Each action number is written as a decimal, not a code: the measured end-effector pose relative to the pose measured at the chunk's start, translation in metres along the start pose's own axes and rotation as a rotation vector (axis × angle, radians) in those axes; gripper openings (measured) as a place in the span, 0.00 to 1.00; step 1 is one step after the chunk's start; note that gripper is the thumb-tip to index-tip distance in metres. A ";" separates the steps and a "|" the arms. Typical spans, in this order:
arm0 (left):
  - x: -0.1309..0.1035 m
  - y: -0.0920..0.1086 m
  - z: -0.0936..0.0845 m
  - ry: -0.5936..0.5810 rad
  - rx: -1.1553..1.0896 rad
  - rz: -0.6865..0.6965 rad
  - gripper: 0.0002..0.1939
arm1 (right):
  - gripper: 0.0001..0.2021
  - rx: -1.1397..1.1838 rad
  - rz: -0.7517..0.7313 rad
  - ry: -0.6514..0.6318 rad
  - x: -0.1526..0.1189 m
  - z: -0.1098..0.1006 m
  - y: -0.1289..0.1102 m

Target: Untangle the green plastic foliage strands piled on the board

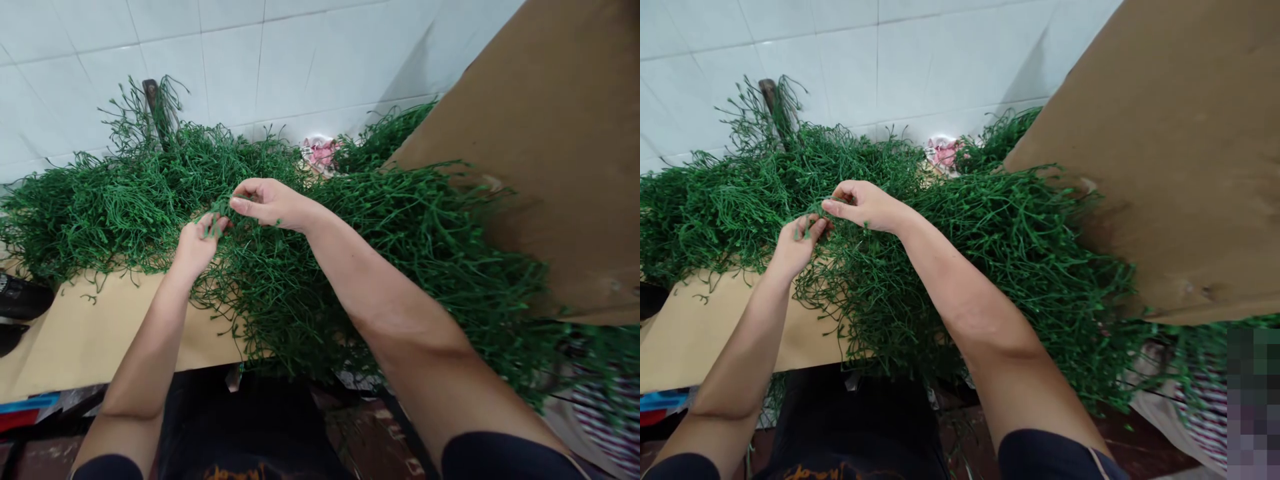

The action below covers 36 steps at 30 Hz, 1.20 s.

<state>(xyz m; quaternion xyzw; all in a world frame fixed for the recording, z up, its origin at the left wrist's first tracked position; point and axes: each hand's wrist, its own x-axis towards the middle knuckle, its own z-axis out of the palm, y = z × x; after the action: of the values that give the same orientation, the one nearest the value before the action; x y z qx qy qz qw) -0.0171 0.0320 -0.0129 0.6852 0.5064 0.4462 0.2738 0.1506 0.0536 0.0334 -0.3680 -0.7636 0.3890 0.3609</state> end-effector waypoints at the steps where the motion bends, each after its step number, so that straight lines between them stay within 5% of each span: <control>1: 0.000 0.000 0.001 0.000 0.020 0.023 0.10 | 0.11 -0.040 -0.022 0.009 0.002 0.002 -0.001; 5: -0.001 -0.001 -0.001 0.053 -0.022 0.079 0.13 | 0.11 -0.145 -0.080 0.017 0.006 0.006 -0.001; 12: -0.002 0.001 -0.009 0.036 -0.274 0.009 0.15 | 0.05 -0.070 -0.029 -0.153 0.002 0.002 0.009; 18: -0.006 0.004 -0.013 0.081 -0.157 0.066 0.14 | 0.07 -0.085 0.059 -0.118 0.000 0.004 0.000; 25: -0.004 0.003 -0.031 0.133 0.064 0.100 0.09 | 0.13 -0.412 -0.125 -0.110 -0.003 0.009 0.000; 31: -0.019 0.011 -0.040 -0.073 0.198 0.004 0.09 | 0.11 -1.047 -0.166 -0.145 -0.009 0.006 0.001; 36: -0.028 0.013 -0.026 -0.146 0.255 -0.050 0.13 | 0.14 -1.359 -0.290 -0.162 -0.002 0.002 0.009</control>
<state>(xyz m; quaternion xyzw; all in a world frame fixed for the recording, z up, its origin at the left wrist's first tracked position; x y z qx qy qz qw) -0.0371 -0.0005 0.0000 0.7321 0.5547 0.3203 0.2318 0.1528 0.0552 0.0245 -0.3764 -0.9035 -0.2007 0.0411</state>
